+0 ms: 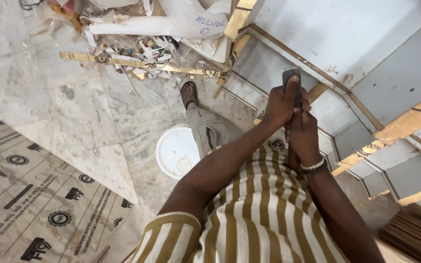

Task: The person uses a metal scraper to remove residue and adhesive from the edges of wooden shelves in a partially assembled cabinet. They repeatedly scrape the same areas and occasionally wipe the surface with their hand to clear debris.

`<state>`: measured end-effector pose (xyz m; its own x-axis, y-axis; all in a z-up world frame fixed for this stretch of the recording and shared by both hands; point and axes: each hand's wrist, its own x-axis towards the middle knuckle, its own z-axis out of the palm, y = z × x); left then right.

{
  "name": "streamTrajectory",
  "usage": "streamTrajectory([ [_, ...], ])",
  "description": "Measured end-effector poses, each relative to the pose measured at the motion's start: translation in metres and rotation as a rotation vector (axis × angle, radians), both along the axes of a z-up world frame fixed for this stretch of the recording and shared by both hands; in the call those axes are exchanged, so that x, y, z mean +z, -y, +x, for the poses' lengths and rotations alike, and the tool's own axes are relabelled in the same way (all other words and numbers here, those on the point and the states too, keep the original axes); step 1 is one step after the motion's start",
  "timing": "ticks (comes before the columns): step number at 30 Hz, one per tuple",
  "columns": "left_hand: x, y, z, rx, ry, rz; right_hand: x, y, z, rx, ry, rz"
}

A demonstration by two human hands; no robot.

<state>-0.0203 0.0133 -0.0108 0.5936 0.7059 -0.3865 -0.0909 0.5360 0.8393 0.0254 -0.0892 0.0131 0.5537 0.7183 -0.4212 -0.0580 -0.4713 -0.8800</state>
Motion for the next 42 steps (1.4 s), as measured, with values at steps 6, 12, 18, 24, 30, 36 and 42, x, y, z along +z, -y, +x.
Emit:
streamTrajectory([
  [6,0.004,0.003,0.006,0.001,0.059,0.001,-0.001,0.005,0.007,-0.003,0.003,0.014],
  [12,0.009,0.013,0.010,-0.013,0.029,-0.039,0.004,0.015,0.014,-0.031,-0.006,-0.039],
  [18,0.003,0.003,0.012,0.036,0.011,-0.067,-0.004,0.002,0.020,0.028,0.065,-0.079],
  [24,0.002,0.014,0.011,0.014,0.061,-0.131,0.010,0.011,0.012,-0.012,0.009,-0.112],
  [30,0.005,0.014,0.015,0.029,0.044,-0.111,0.005,0.013,0.014,-0.046,-0.029,-0.062],
  [36,0.005,0.010,0.016,0.018,0.034,-0.076,0.008,0.009,0.015,-0.020,0.018,-0.070],
  [42,0.001,0.007,0.017,0.031,0.030,-0.004,0.011,0.003,0.012,-0.024,0.054,-0.085],
])
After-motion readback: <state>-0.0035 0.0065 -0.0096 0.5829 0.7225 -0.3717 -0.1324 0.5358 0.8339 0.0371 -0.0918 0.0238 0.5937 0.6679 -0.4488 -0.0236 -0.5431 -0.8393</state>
